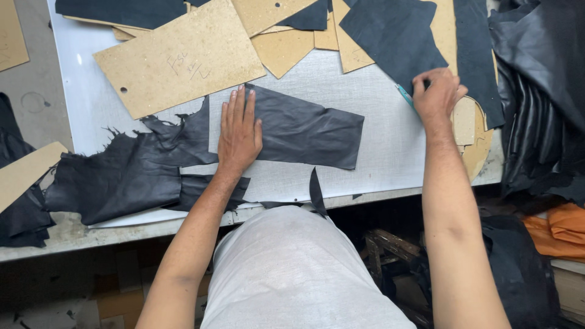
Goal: The person places cardboard templates on black leather, traces outlines with a pen, and cuts the leather using a utility knife. The person repeatedly positions templates, marks, and cuts multiple leather pieces on a workbench.
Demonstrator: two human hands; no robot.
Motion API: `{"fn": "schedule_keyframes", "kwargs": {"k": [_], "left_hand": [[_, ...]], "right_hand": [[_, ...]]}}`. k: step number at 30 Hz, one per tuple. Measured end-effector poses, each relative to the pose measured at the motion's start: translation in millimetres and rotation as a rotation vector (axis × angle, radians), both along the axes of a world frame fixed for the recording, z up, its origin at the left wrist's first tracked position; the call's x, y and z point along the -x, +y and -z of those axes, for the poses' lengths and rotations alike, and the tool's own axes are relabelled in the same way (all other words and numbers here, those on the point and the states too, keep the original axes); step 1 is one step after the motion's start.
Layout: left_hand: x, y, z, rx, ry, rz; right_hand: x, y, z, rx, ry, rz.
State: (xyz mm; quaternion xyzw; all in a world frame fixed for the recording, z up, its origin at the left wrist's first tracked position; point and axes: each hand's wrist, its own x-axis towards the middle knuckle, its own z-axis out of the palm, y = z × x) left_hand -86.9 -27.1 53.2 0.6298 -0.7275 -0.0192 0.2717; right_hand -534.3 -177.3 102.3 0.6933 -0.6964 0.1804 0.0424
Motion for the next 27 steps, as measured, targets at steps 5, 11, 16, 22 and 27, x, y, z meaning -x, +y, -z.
{"fn": "schedule_keyframes", "kwargs": {"k": [5, 11, 16, 22, 27], "left_hand": [[-10, 18, 14, 0.160, 0.387, 0.011], [-4, 63, 18, 0.174, 0.218, 0.258], [-10, 112, 4, 0.165, 0.295, 0.289], [-7, 108, -7, 0.159, 0.484, 0.236], [8, 96, -18, 0.201, 0.585, 0.291]], "right_hand": [[-7, -16, -21, 0.137, -0.610, -0.122], [-42, -1, 20, 0.085, -0.040, -0.191], [-48, -7, 23, 0.101, -0.036, -0.114], [-80, -29, 6, 0.051, -0.324, -0.194], [-110, -15, 21, 0.165, -0.062, -0.219]]}}
